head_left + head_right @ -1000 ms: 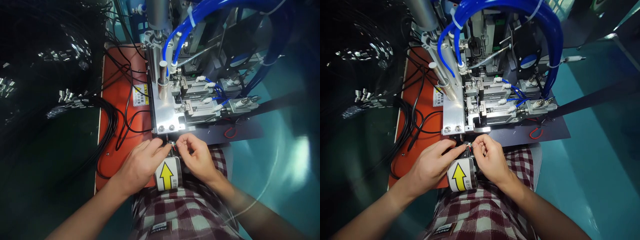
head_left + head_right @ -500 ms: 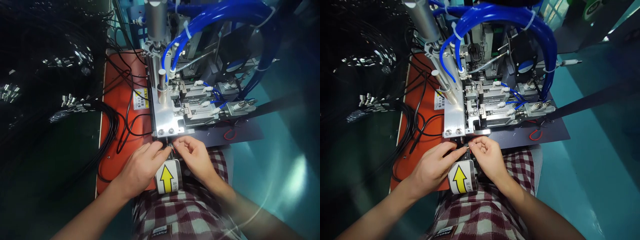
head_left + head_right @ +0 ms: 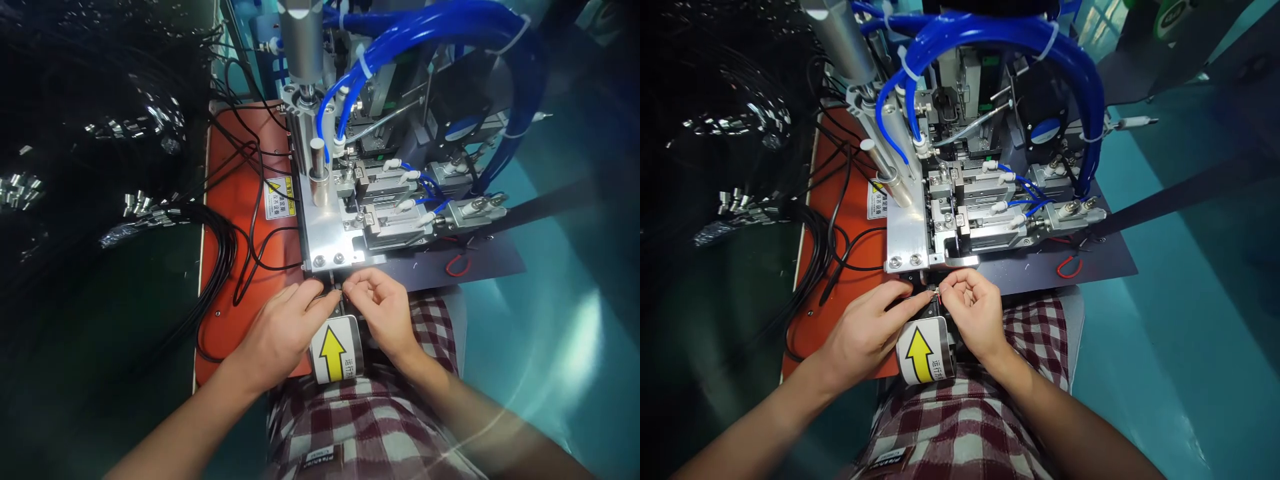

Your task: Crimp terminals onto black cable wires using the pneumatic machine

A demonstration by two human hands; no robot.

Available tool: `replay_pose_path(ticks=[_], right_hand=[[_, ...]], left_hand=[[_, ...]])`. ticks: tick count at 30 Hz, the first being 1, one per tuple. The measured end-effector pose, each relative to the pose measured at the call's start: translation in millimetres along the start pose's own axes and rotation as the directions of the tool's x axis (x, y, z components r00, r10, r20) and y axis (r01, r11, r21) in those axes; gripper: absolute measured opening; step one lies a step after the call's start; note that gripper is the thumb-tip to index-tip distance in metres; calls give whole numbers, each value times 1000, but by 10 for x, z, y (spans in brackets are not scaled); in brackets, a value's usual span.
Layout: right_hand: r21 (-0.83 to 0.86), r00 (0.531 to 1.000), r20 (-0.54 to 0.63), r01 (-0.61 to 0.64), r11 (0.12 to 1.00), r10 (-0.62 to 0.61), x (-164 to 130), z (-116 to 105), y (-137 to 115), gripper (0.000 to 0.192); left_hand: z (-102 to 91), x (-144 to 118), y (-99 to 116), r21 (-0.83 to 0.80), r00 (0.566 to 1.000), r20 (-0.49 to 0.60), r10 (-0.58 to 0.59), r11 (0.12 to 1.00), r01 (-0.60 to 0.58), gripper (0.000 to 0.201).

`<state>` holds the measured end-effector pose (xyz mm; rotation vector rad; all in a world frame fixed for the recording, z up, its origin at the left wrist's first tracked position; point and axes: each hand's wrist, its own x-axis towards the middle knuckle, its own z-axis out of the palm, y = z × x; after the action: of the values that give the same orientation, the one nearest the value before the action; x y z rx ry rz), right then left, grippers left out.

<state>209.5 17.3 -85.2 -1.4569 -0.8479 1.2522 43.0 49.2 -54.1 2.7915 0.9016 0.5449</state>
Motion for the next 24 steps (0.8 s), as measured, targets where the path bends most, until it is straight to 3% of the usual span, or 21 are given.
replay_pose_path(ticks=[11, 18, 24], right_hand=[[-28, 995, 24, -95, 995, 96, -1, -35, -131, 15], [71, 958, 124, -269, 960, 259, 1, -126, -65, 16], [-45, 973, 61, -219, 975, 221, -144, -143, -127, 27]], left_hand=[[-12, 2, 0, -13, 1000, -5, 8, 1000, -8, 30], [4, -23, -7, -56, 1000, 25, 2, 998, 0, 30], [-8, -10, 0, -59, 1000, 19, -1, 998, 3, 30]])
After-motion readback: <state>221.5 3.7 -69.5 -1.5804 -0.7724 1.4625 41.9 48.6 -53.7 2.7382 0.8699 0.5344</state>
